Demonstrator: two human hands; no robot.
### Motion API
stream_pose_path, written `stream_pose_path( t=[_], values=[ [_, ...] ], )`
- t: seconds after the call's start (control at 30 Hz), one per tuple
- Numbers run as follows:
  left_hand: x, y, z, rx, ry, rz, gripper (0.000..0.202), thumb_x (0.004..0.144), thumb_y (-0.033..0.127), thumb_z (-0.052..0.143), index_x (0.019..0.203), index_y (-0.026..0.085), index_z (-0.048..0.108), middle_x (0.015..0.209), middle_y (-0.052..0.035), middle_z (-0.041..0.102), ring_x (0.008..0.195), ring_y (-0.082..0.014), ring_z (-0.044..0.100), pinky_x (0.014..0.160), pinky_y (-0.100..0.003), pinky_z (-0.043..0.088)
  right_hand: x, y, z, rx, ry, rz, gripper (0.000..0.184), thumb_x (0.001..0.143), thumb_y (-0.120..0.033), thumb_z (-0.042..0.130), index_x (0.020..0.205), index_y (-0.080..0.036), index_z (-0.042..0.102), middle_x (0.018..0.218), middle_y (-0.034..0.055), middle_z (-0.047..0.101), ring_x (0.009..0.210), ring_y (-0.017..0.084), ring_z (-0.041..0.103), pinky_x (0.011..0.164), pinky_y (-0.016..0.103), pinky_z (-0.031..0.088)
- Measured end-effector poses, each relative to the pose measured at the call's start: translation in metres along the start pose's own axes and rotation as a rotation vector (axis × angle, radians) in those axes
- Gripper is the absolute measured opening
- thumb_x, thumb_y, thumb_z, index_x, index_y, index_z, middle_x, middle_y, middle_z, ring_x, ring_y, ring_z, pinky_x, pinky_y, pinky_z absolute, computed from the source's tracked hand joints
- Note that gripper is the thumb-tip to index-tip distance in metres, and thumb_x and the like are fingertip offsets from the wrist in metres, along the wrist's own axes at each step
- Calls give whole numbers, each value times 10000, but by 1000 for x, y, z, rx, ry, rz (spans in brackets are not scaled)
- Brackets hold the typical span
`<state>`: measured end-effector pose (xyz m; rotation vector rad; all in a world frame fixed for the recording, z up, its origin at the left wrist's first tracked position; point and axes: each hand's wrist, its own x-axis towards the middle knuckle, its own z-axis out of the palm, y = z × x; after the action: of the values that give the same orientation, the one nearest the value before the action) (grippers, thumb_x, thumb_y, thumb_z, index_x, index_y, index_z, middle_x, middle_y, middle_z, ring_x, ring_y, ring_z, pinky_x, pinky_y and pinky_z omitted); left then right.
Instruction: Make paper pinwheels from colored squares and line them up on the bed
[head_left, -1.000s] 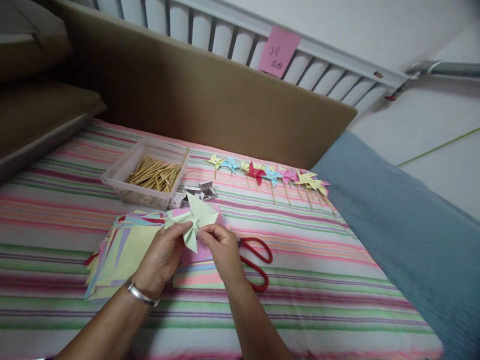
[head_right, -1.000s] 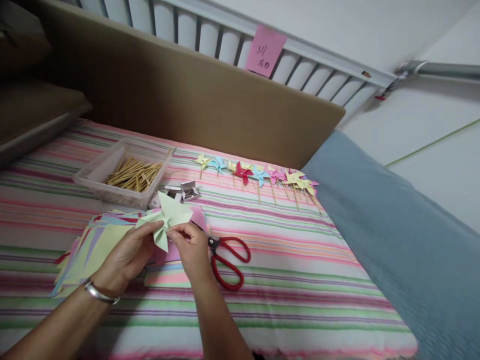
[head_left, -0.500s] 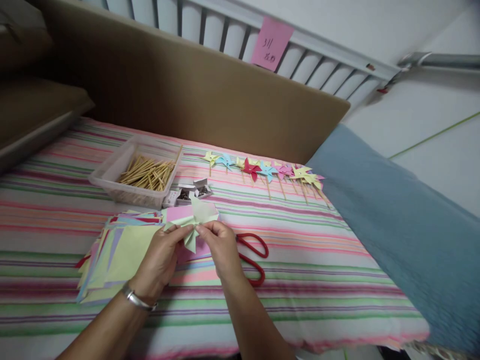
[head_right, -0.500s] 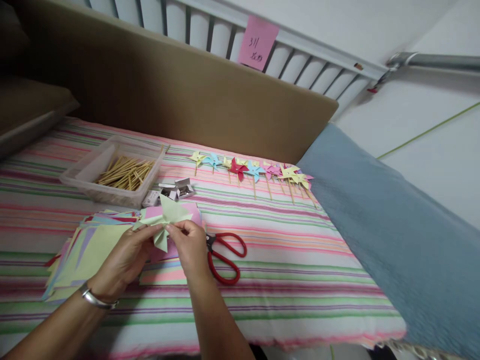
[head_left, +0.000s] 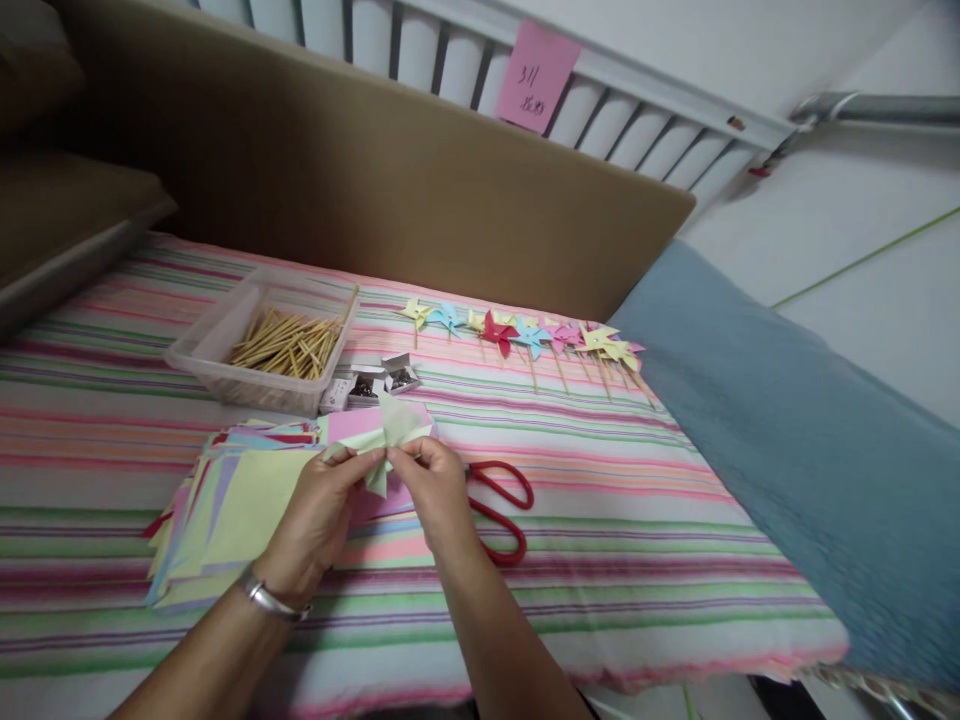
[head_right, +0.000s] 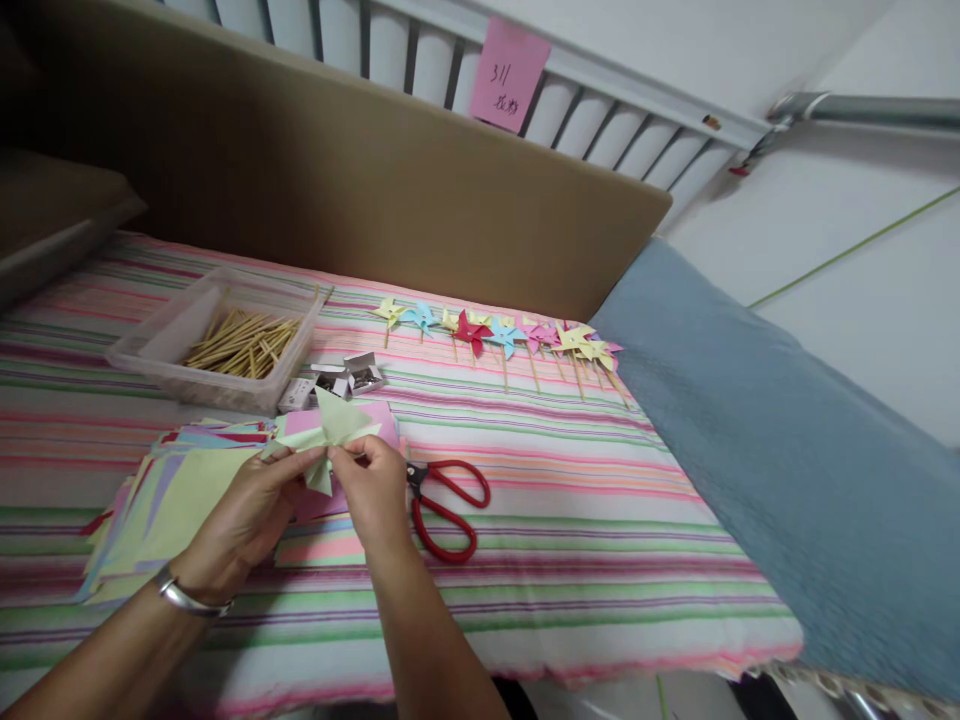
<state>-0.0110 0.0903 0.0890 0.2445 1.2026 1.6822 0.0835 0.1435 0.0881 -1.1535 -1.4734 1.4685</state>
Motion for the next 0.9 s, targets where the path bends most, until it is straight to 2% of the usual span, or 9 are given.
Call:
stream_pose_path(
  t=[0.1,0.2,0.27,0.33,0.4,0.47,0.57,0.7,0.9],
  values=[
    [2,1,-3,19,4,4,168,592,206,768,584,148,610,541,43,582,511,-96,500,519,-227,386,1,3,0,-11,-39,-3,175,687,-288,639,575,-177,564,522,-54,505,517,108,465,533,223,380],
    [7,5,-7,14,-7,23,128,601,201,756,647,142,653,611,18,642,591,-122,567,597,-235,435,4,-2,-9,1,-27,-1,162,689,-313,659,774,-183,609,619,-34,578,590,135,542,575,241,425],
    [9,9,-10,27,-24,20,135,602,190,747,701,138,672,678,-4,676,664,-144,604,654,-245,458,8,-8,-19,-21,57,-23,325,668,-308,690,961,-200,604,778,4,641,742,171,599,675,274,461],
    [9,11,-12,75,-55,-3,128,602,180,737,703,138,669,670,-7,672,647,-145,605,644,-246,464,11,-14,-27,-46,105,-36,496,628,-270,721,1098,-216,575,921,34,653,887,198,600,781,308,459],
    [8,10,-12,157,-89,-45,105,606,180,727,661,147,644,601,12,634,557,-130,570,561,-239,446,12,-15,-31,3,35,3,639,599,-227,724,1206,-220,526,918,33,648,881,202,603,774,316,464],
    [6,7,-11,246,-122,-84,115,610,193,719,617,158,610,542,31,586,483,-120,523,476,-235,407,11,-14,-32,97,-117,86,742,600,-208,709,1296,-226,454,863,16,645,787,189,613,692,302,477],
    [2,2,-10,352,-169,-118,144,616,219,716,592,162,586,522,29,565,456,-119,501,437,-232,369,8,-10,-29,84,-244,131,778,581,-175,721,1311,-246,460,861,2,632,712,159,586,616,258,462],
    [2,-1,-10,429,-188,-111,164,619,245,720,597,164,579,528,19,570,466,-121,506,461,-235,363,8,-7,-29,-44,-217,104,722,568,-124,712,1257,-246,538,727,-41,570,588,112,487,527,208,404],
    [3,0,-8,415,-143,-95,240,611,273,748,523,180,544,459,44,502,421,-101,453,410,-212,284,8,-11,-28,6,-160,126,717,569,-104,678,1259,-227,527,655,-66,518,534,97,431,492,196,366]
  ],
)
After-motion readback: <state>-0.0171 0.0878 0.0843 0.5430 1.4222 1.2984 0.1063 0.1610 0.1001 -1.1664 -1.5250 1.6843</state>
